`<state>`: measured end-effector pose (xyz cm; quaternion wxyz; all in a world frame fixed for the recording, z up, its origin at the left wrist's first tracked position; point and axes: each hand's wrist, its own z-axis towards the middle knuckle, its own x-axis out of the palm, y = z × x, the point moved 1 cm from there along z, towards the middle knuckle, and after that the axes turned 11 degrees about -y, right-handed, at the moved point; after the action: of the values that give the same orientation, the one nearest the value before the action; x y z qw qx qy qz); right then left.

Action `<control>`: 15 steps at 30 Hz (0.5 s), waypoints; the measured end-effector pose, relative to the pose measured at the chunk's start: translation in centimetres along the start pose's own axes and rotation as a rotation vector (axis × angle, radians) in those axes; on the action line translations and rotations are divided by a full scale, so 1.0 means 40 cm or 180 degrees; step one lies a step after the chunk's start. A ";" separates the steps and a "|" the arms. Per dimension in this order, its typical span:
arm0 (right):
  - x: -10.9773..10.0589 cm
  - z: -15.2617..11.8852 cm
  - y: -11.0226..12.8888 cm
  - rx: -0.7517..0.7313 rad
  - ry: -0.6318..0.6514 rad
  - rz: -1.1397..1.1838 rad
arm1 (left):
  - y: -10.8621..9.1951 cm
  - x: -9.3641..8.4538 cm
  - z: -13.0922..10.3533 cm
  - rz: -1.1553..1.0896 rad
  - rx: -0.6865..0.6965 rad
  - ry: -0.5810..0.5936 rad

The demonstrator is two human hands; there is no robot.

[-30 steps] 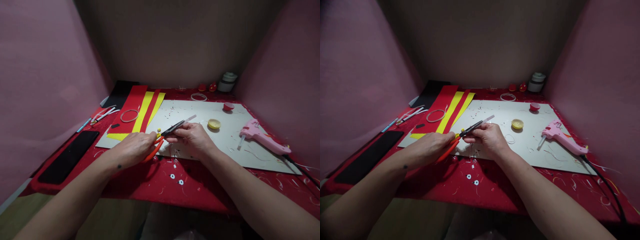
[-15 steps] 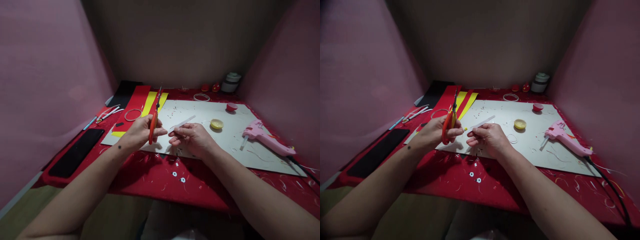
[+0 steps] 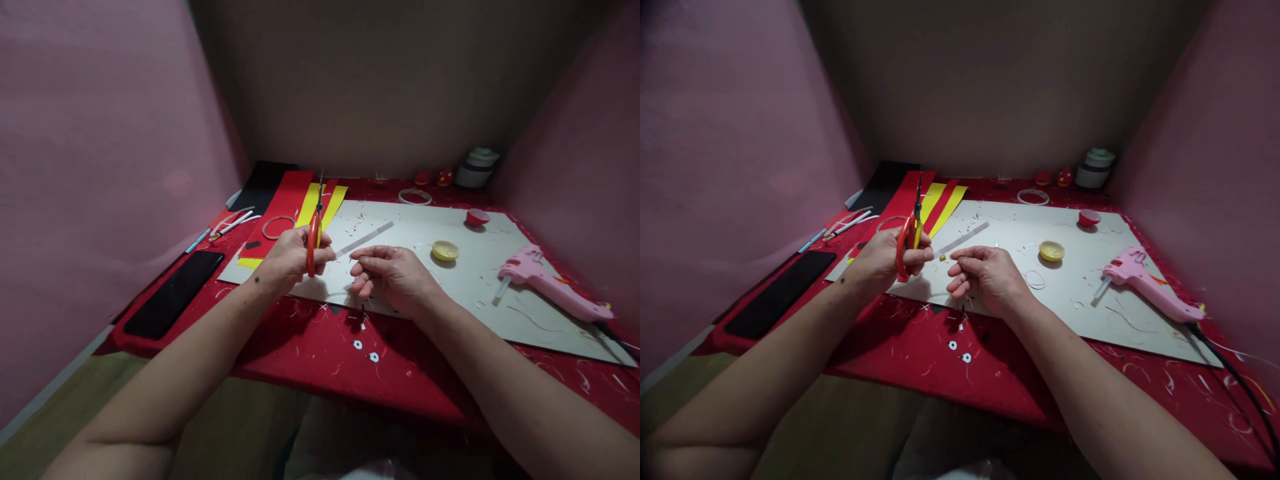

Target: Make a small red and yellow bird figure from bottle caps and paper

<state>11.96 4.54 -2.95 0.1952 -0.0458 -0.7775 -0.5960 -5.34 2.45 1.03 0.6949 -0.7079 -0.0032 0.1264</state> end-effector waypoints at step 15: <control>-0.015 -0.001 0.008 -0.0412 -0.0484 0.0014 | 0.017 -0.021 0.018 0.1532 0.0199 0.0286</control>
<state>12.61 4.70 -2.87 0.1336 -0.1051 -0.7498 -0.6394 -6.39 3.01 0.51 0.6658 -0.6713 0.2004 0.2567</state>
